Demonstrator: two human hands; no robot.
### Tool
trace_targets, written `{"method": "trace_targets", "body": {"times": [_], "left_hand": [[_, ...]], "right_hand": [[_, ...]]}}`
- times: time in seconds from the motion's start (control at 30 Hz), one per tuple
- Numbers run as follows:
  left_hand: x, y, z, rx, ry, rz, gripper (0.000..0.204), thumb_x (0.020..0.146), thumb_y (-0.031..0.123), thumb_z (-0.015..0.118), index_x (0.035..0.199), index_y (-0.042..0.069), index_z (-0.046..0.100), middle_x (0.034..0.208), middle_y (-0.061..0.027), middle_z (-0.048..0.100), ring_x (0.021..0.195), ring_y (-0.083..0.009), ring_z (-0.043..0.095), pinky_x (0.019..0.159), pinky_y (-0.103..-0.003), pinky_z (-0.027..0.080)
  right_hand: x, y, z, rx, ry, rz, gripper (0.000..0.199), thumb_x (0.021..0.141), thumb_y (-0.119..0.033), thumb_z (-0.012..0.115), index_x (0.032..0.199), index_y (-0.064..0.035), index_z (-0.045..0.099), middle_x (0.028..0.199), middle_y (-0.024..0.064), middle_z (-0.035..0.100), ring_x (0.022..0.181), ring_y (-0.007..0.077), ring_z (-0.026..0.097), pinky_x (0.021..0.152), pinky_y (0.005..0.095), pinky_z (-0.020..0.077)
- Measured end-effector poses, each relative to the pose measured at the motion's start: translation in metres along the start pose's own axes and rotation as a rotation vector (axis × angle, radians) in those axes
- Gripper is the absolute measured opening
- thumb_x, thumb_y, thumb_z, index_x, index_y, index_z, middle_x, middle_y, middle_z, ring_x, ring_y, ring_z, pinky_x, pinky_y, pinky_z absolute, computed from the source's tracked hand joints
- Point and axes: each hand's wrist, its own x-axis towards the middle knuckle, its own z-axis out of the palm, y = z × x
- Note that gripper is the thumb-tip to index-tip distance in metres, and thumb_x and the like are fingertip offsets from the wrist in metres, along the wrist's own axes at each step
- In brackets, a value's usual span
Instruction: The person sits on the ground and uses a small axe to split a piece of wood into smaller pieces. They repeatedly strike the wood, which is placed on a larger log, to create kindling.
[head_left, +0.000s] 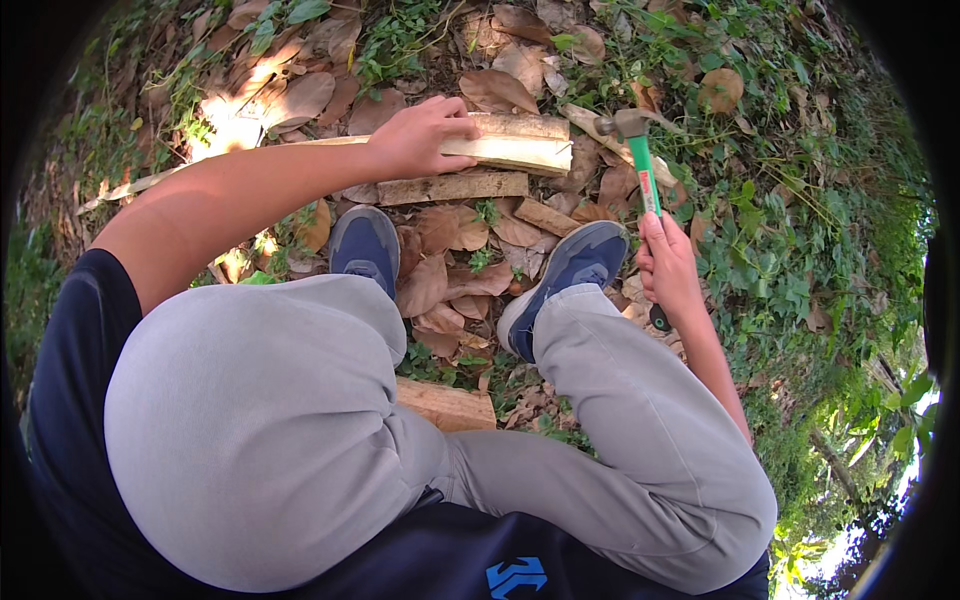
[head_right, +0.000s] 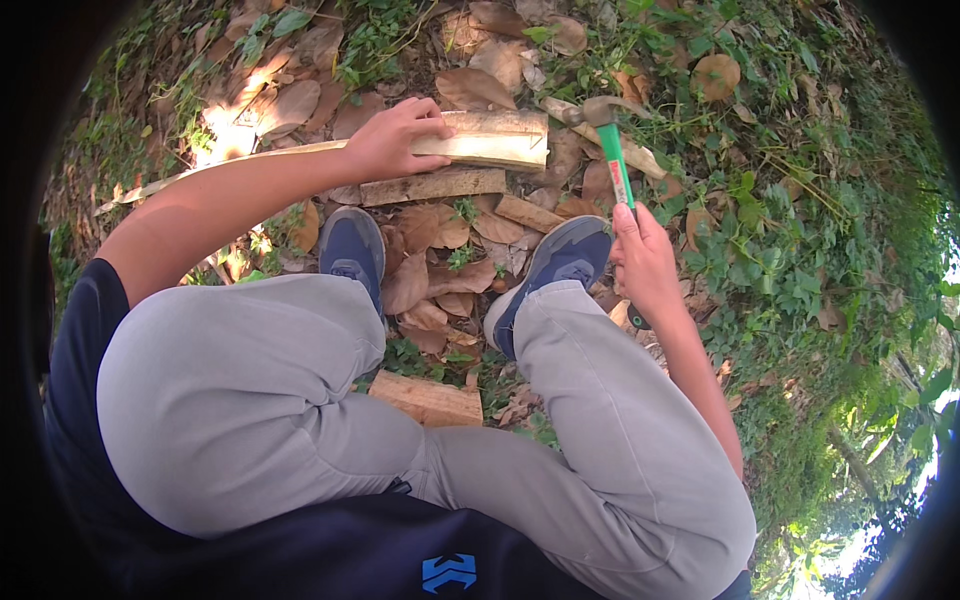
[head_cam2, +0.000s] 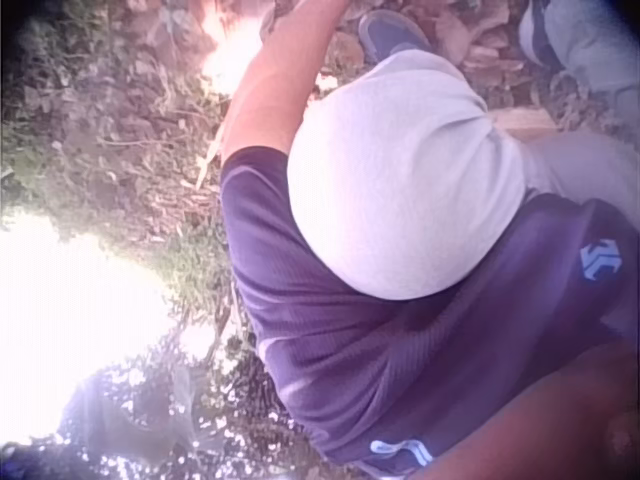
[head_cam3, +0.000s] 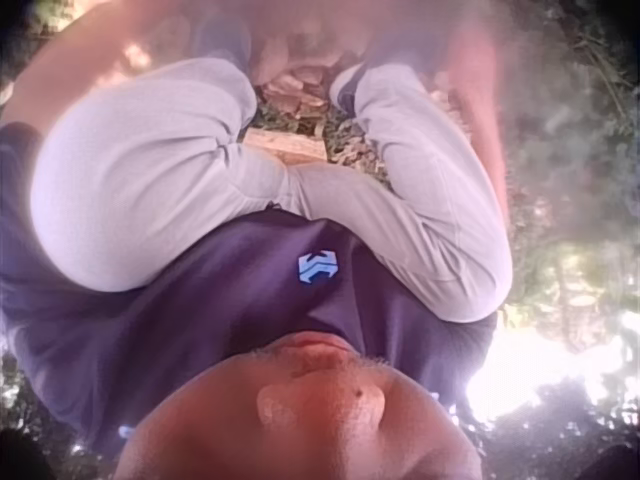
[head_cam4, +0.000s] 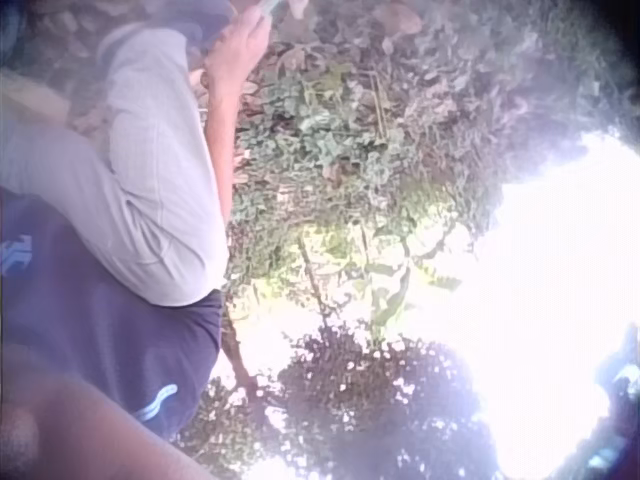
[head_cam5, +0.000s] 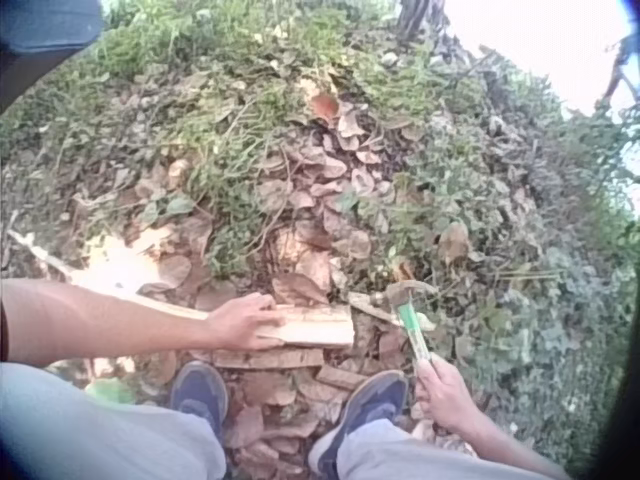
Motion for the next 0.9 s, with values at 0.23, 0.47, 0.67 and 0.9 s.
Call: {"method": "trace_targets", "body": {"times": [0.23,0.47,0.67,0.9], "left_hand": [[0.003,0.0,-0.001,0.009,-0.012,0.001,0.035,0.086,0.033,0.081,0.111,0.012,0.068,0.11,-0.006,0.06,0.107,-0.0287,0.06,0.087,-0.043,0.053],[-0.001,0.007,-0.005,0.074,-0.021,-0.019,0.036,0.087,0.032,0.078,0.111,0.008,0.066,0.107,-0.0086,0.058,0.104,-0.0298,0.059,0.086,-0.043,0.051],[0.012,0.003,-0.021,-0.063,0.043,-0.149,0.022,0.099,0.028,0.064,0.105,0.007,0.069,0.095,-0.0106,0.067,0.089,-0.0289,0.065,0.084,-0.042,0.052],[0.01,-0.033,-0.05,0.202,0.149,-0.543,0.023,0.091,0.032,0.072,0.101,0.011,0.072,0.091,-0.0046,0.073,0.084,-0.0269,0.072,0.074,-0.042,0.057]], "right_hand": [[0.005,0.018,-0.012,-0.358,-0.156,-0.126,0.04,0.11,-0.04,0.056,0.092,-0.0048,0.055,0.075,-0.0012,0.049,0.067,0.0086,0.046,0.06,0.0279,0.0397],[0.01,0.012,-0.007,-0.033,-0.035,-0.049,0.039,0.112,-0.045,0.052,0.092,-0.0114,0.051,0.065,-0.0074,0.039,0.05,0.001,0.03,0.042,0.0219,0.0229],[0.011,0.019,-0.013,-0.016,0.039,-0.037,0.037,0.112,-0.045,0.052,0.093,-0.0126,0.052,0.064,-0.0086,0.039,0.046,0.0007,0.029,0.04,0.023,0.0218],[0.014,0.027,-0.016,-0.052,0.051,-0.115,0.034,0.113,-0.044,0.047,0.098,-0.0138,0.051,0.065,-0.0079,0.04,0.041,0.0003,0.028,0.036,0.0213,0.0207]]}}
